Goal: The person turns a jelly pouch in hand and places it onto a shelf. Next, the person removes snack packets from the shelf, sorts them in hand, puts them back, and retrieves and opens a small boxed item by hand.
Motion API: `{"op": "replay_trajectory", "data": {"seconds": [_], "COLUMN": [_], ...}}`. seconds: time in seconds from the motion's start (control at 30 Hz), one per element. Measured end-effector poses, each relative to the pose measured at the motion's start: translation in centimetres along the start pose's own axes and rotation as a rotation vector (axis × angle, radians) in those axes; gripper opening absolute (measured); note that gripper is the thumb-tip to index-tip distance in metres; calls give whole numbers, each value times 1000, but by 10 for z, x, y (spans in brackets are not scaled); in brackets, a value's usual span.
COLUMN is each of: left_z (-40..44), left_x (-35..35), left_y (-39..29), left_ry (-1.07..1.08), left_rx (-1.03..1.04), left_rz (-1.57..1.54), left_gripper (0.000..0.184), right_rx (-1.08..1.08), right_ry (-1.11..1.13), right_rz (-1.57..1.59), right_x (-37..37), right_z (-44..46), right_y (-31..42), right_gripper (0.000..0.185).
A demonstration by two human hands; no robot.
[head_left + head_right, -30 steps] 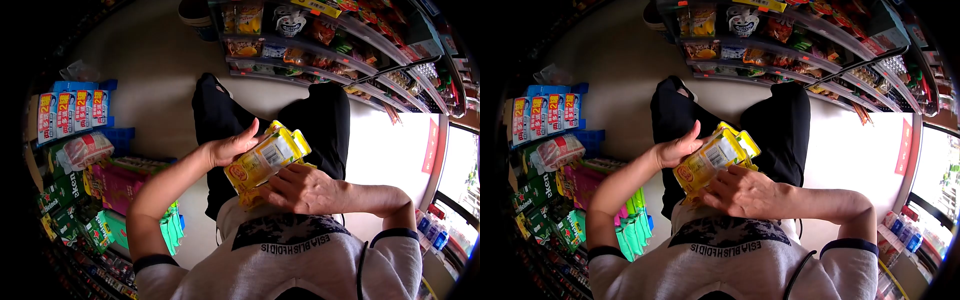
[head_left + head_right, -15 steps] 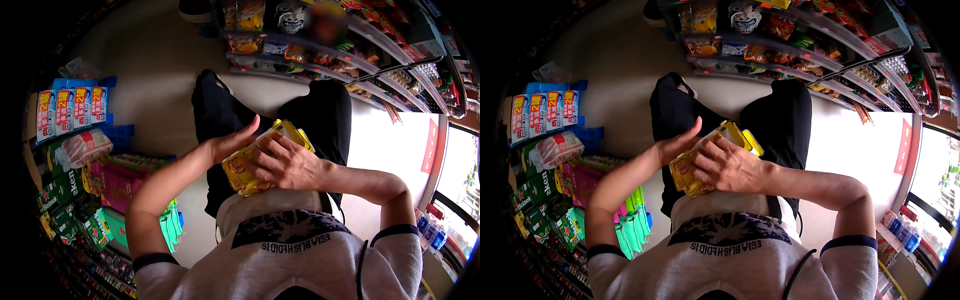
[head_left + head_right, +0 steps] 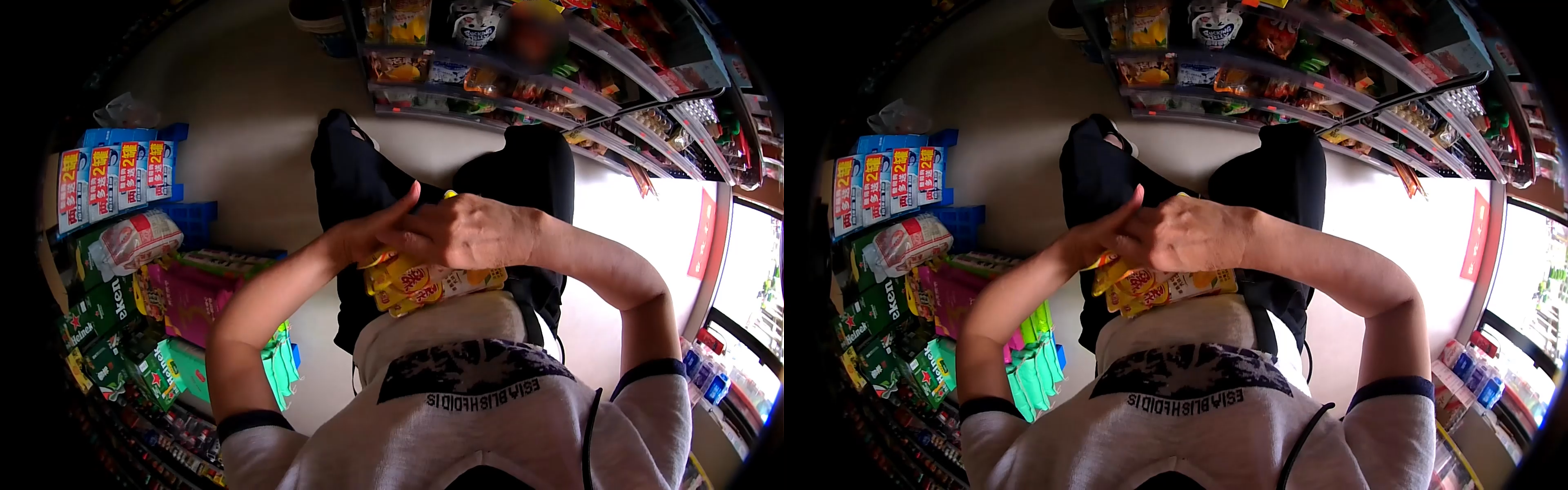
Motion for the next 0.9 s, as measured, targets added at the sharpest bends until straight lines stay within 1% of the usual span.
{"op": "replay_trajectory", "data": {"seconds": [0.03, 0.07, 0.1, 0.13, 0.2, 0.27, 0.33, 0.4, 0.43, 0.53, 0.57, 0.63, 0.67, 0.7, 0.73, 0.77, 0.8, 0.87, 0.9], "left_z": [-1, -3, -5, -8, -3, 3, 10, 11, 11, 10, 10, 9, 8, 7, 11, 6, 1, 1, 0], "left_x": [3, 6, 14, 18, -1, -11, -14, -12, -11, -6, -3, 2, -4, -9, -1, 2, 0, -2, -1], "left_y": [-3, -5, -9, -11, 6, 12, 9, 11, 11, 7, 6, 5, 9, 14, 13, 16, 21, 25, 26], "left_ry": [0, -67, -136, -206, -251, -182, -8, 4, 12, -103, -78, -33, -9, 5, 108, 145, 158, 137, 122], "left_rx": [19, 24, 30, 36, 126, 141, 84, 94, 99, 66, 125, 244, 330, 419, 548, 284, 197, 282, 295], "left_rz": [10, 23, 36, 49, 118, 95, -18, -133, -188, -224, -168, -57, 75, 203, 164, -136, -151, 145, 141], "left_gripper": [80, 78, 76, 74, 80, 82, 81, 71, 66, 65, 64, 64, 58, 55, 56, 68, 83, 89, 90], "right_rx": [-14, -29, 10, 14, 23, -33, -86, -130, -121, -84, -69, 13, 50, 143, 231, 310, 383, 478, 545], "right_ry": [17, 36, 38, 38, 38, -12, -74, -151, -126, -32, 12, -55, -96, -140, -213, -308, -435, -679, -676], "right_rz": [47, 92, 152, 97, -10, -11, -49, -121, -128, -128, -112, 58, 145, 370, 547, 727, 856, 1248, 1378], "right_x": [6, 10, -2, 3, 18, 6, 4, 9, 9, 6, 3, -23, -36, -50, -59, -69, -74, -66, -63], "right_z": [0, 1, 4, 5, 6, 6, 6, 5, 5, 2, -1, -8, -12, -23, -32, -42, -51, -66, -74], "right_y": [-7, -11, -11, -10, -7, -5, -4, -1, -1, -3, -4, -10, -12, -16, -19, -22, -23, -26, -26], "right_gripper": [35, 34, 32, 32, 32, 31, 28, 25, 25, 26, 27, 33, 36, 44, 50, 57, 62, 59, 57]}}
Point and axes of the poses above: each hand's wrist, its own z-axis towards the middle knuckle, its own x-axis out of the palm, y = z × x, the point moved 2 cm from there along z, towards the middle knuckle, and after that the axes turned 14 degrees about y, right-handed, at the moved point
